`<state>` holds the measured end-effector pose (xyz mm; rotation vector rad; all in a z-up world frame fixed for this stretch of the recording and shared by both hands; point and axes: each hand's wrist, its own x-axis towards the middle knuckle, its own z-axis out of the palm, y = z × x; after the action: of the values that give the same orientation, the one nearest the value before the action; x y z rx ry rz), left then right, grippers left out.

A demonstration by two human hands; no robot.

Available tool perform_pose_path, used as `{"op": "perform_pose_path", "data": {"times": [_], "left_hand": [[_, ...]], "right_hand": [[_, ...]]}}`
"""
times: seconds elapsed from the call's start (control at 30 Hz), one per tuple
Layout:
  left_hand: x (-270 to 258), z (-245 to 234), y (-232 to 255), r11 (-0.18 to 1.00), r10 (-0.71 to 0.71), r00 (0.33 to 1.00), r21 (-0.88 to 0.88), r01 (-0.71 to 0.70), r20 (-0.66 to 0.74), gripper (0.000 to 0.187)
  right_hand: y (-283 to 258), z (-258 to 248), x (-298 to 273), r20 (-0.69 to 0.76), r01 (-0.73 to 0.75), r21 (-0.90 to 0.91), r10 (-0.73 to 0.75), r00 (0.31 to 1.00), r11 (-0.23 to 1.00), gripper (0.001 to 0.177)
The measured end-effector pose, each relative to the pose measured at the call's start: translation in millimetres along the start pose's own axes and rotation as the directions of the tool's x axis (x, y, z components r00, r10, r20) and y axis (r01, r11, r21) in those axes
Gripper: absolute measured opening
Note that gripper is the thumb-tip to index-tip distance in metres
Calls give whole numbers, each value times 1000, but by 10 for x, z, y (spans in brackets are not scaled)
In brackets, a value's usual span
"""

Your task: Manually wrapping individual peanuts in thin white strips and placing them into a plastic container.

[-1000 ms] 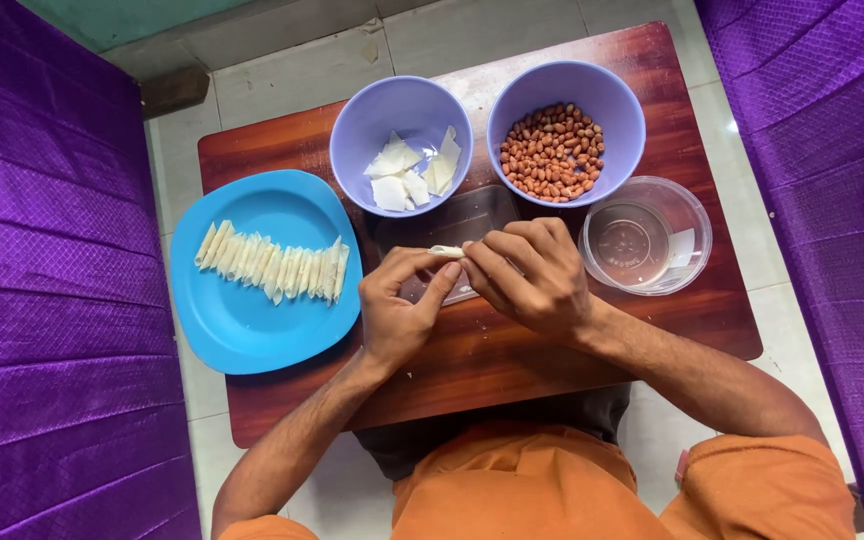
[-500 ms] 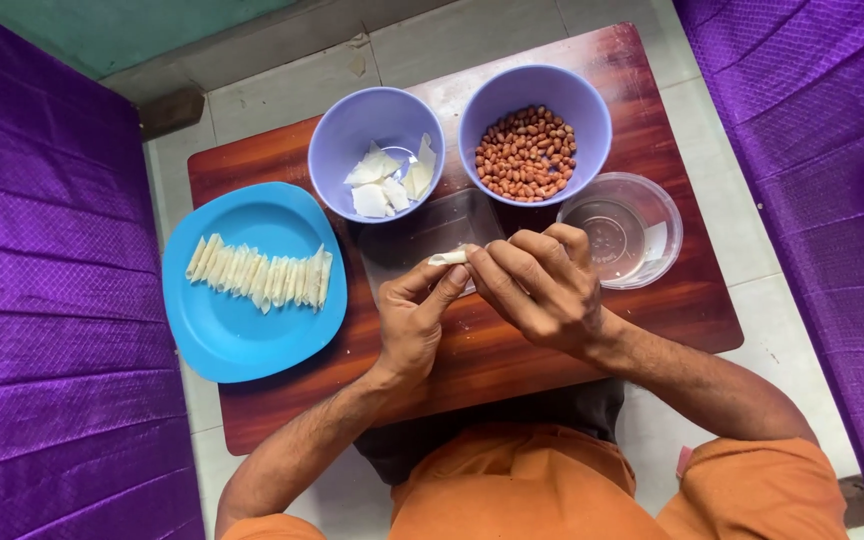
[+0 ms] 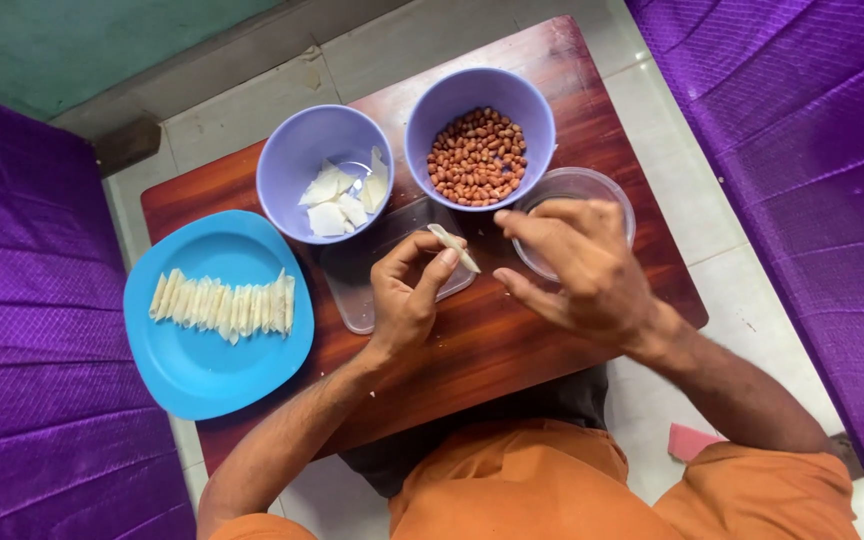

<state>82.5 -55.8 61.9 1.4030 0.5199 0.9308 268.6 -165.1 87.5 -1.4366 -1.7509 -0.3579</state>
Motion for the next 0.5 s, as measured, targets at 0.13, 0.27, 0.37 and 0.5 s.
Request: {"op": "perform_pose_path", "data": {"times": [0.13,0.27,0.37,0.5], "left_hand": [[61,-11,-81,999,-24,997,32,22,72,15],[74,31,-146,994,-86,989,80,77,118,14],[68,54,-134,992,-106,987,81,96,119,13],[109,14,-61,990,-129,985,80,120,118,13]], "right_hand": [[113,-194,-71,187,-28,-163,59,981,986,63],[265,-94,-359,358,-53,-313,170,918,948,83],[254,-119,-354,345,-65,-302,173,922,951,84],[243,-153,-285,205,-49,-234,98,974,971,68]]}}
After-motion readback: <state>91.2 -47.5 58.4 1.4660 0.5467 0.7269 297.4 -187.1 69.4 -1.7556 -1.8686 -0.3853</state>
